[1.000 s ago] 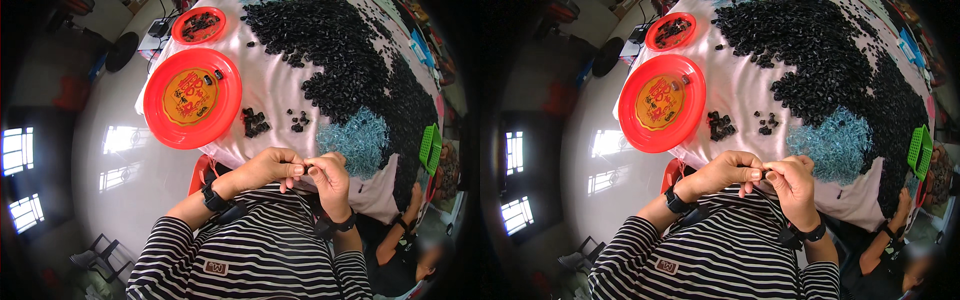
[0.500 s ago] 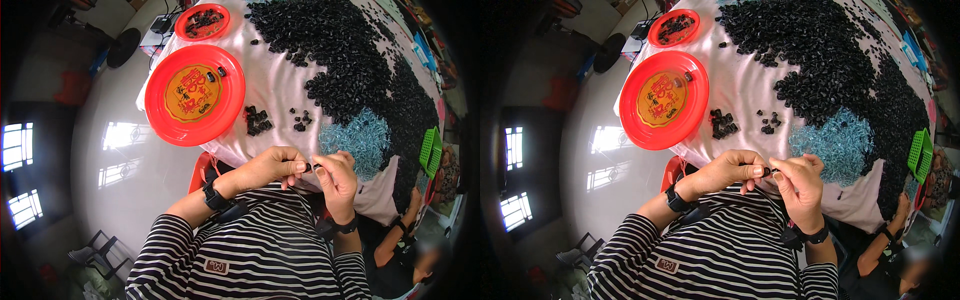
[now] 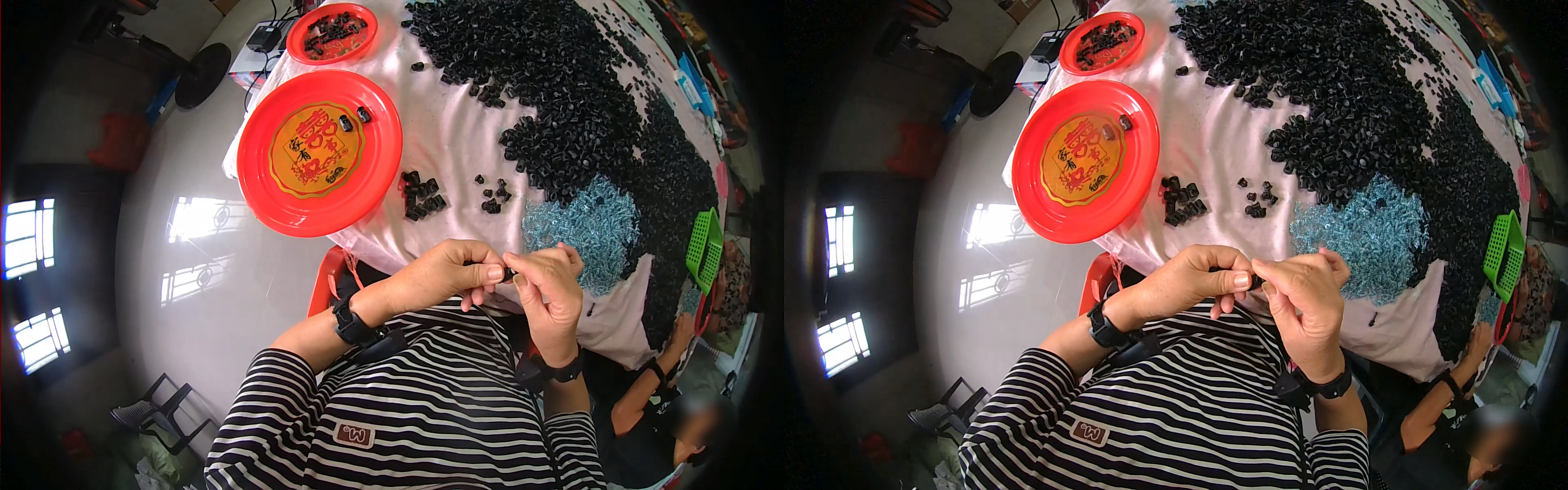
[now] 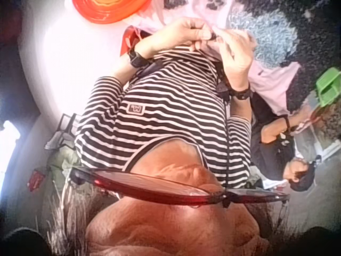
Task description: Assembling small black plastic or rubber shoe components by hand at a table.
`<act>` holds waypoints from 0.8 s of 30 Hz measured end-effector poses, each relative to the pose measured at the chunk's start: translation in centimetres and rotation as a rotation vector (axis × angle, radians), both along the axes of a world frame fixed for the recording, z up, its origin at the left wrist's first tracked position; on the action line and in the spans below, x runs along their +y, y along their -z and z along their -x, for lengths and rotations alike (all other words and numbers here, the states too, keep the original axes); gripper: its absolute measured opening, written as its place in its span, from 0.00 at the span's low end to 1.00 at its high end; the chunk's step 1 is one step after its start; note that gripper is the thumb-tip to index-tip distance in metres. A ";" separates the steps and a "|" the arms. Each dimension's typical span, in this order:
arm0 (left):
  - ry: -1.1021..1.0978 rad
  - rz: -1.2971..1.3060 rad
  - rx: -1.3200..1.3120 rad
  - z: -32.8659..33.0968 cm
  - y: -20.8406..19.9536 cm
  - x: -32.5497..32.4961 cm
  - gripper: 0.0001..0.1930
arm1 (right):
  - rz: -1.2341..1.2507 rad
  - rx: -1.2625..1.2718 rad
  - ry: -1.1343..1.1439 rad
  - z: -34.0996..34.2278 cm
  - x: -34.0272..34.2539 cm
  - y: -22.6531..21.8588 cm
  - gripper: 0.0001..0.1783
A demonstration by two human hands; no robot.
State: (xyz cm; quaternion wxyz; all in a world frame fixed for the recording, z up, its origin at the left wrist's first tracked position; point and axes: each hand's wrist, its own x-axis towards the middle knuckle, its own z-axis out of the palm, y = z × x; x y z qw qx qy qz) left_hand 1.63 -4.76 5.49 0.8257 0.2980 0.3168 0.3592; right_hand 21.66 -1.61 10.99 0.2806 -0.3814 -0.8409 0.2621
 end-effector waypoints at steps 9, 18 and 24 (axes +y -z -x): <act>-0.029 -0.040 0.187 -0.2 -0.1 -0.1 0.14 | -0.026 -0.063 0.068 0.2 -0.4 0.1 0.17; -0.062 0.068 0.125 -0.6 0.1 -0.2 0.13 | -0.048 -0.044 0.019 0.2 -0.2 0.2 0.18; -0.135 0.149 0.049 -1.0 0.2 -0.1 0.08 | -0.011 -0.103 0.064 0.8 -0.6 -0.3 0.18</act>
